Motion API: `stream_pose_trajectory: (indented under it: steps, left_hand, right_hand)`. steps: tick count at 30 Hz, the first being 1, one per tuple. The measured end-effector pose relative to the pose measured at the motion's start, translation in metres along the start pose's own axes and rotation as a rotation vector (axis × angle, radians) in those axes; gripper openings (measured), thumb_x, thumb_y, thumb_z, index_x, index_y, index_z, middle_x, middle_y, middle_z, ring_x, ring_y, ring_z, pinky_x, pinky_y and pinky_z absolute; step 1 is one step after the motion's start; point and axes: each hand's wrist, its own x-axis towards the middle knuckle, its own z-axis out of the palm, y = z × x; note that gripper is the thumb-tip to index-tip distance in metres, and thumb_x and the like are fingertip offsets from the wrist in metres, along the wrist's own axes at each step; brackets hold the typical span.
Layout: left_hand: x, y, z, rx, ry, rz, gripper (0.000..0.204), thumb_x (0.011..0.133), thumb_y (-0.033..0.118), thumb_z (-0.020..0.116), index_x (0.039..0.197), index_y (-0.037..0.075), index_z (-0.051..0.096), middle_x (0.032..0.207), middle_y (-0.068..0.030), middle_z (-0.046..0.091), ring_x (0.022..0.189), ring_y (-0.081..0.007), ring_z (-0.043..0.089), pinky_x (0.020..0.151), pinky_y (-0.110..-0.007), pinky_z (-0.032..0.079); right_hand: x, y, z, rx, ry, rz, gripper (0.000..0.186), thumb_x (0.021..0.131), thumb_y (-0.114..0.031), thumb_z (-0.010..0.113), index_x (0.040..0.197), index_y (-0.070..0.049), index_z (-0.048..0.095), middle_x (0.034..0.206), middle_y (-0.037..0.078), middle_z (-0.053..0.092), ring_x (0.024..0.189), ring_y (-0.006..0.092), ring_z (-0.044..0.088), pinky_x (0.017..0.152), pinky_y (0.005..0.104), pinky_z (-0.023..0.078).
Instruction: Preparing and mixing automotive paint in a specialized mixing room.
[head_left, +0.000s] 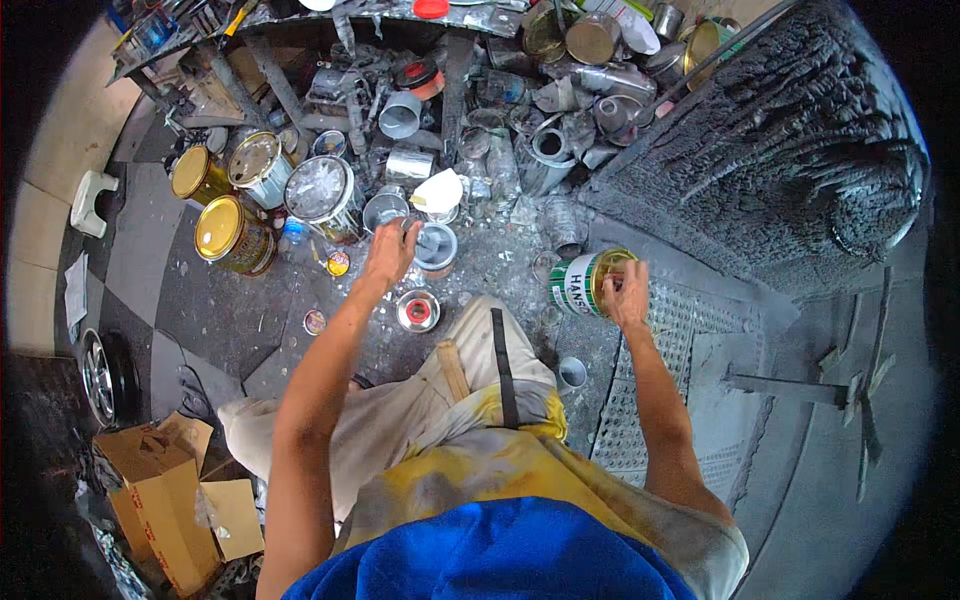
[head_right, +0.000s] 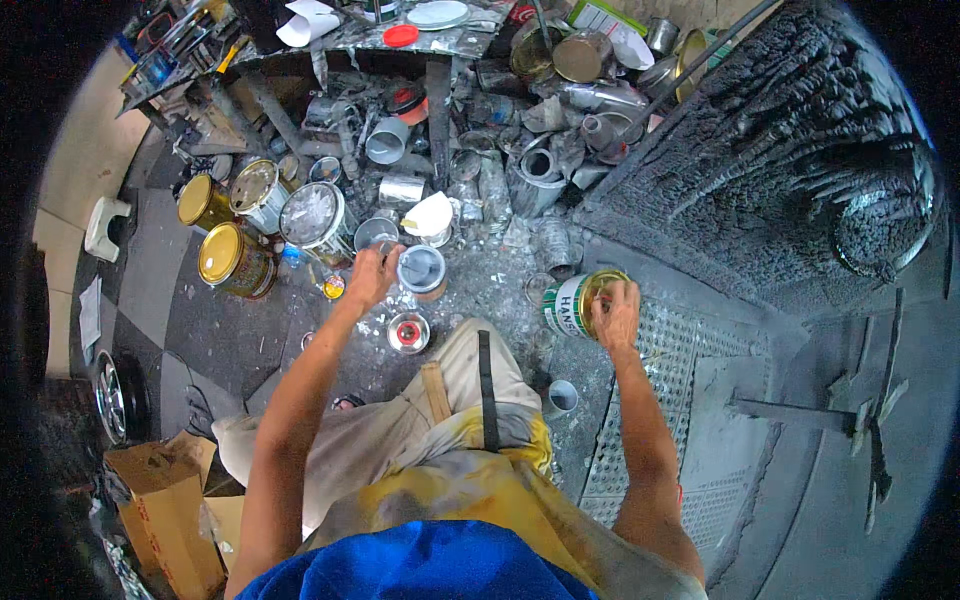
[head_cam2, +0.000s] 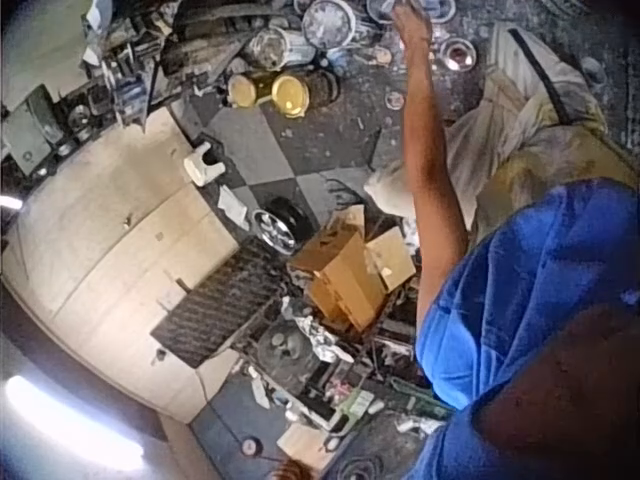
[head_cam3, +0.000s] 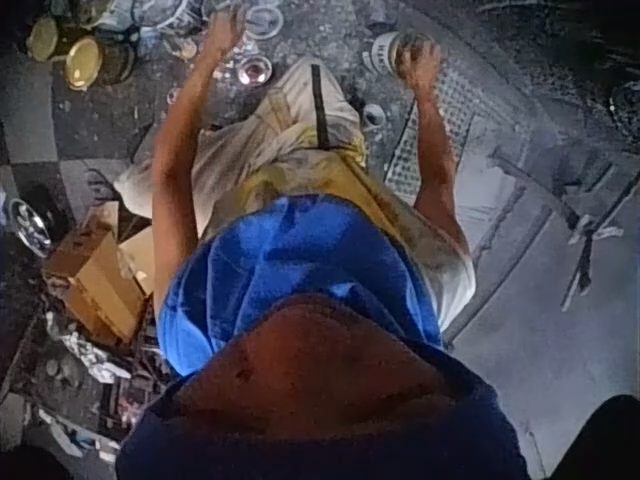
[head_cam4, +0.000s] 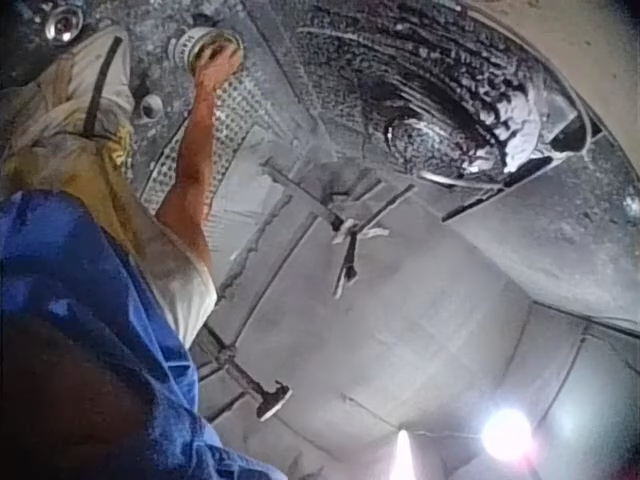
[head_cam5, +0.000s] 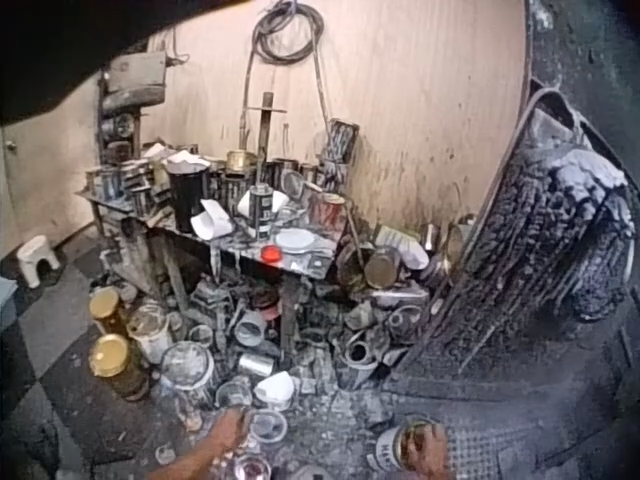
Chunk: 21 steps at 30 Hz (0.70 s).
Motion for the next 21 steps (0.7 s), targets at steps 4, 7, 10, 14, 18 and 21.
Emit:
stream_pose_trajectory:
  steps: [4,7,10,14,18,21]
  left_hand:
    - [-0.004,0.056,-0.067,-0.093,-0.106,0.119,0.026,0.102,0.02,0.06,0.108,-0.002,0.071,0.097,-0.0268,0.071,0.088,-0.0445,0.068,0.08,-0.05,0.051]
    - [-0.013,0.074,-0.102,-0.09,-0.143,0.145,0.032,0.104,0.02,0.058,0.102,-0.009,0.071,0.109,-0.0219,0.073,0.079,-0.0349,0.074,0.071,-0.042,0.056]
    - [-0.021,0.081,-0.118,-0.079,-0.099,0.222,0.035,0.105,0.02,0.058,0.1,-0.011,0.072,0.116,-0.0187,0.073,0.078,-0.0287,0.074,0.068,-0.038,0.056]
    - [-0.029,0.09,-0.135,-0.083,-0.081,0.228,0.03,0.105,0.021,0.058,0.11,-0.005,0.072,0.102,-0.016,0.072,0.072,-0.0219,0.07,0.063,-0.034,0.055]
    - [-0.033,0.09,-0.14,-0.142,-0.111,0.185,0.027,0.106,0.019,0.057,0.118,0.0,0.071,0.094,-0.0128,0.067,0.071,-0.0171,0.067,0.062,-0.033,0.055]
    - [-0.036,0.089,-0.142,-0.162,-0.096,0.201,0.027,0.105,0.019,0.057,0.118,0.0,0.071,0.095,-0.0132,0.067,0.071,-0.0183,0.068,0.063,-0.032,0.056]
  right_hand:
    - [0.007,-0.064,-0.006,0.065,0.137,0.029,0.035,0.081,-0.022,0.073,0.107,-0.003,0.058,0.104,0.02,0.055,0.104,0.0415,0.053,0.089,0.0512,0.045]
    - [-0.002,-0.132,0.037,0.306,-0.117,-0.189,0.055,0.074,-0.025,0.08,0.119,-0.002,0.058,0.11,0.02,0.054,0.107,0.0427,0.053,0.09,0.0516,0.045]
    - [-0.022,-0.203,0.09,0.322,-0.473,-0.169,0.081,0.069,-0.032,0.088,0.135,-0.004,0.05,0.126,0.022,0.052,0.122,0.0426,0.051,0.101,0.0518,0.045]
    - [-0.02,-0.254,0.144,0.247,-0.782,-0.058,0.113,0.061,-0.032,0.096,0.15,-0.003,0.033,0.141,0.024,0.044,0.131,0.0449,0.051,0.111,0.051,0.044]
    - [-0.026,-0.274,0.191,0.284,-0.838,-0.086,0.125,0.054,-0.033,0.099,0.152,-0.001,0.028,0.145,0.025,0.041,0.132,0.0457,0.051,0.105,0.0494,0.05]
    - [-0.033,-0.278,0.204,0.329,-0.807,-0.124,0.121,0.056,-0.03,0.098,0.15,0.0,0.03,0.143,0.025,0.043,0.13,0.0459,0.052,0.105,0.0486,0.05]
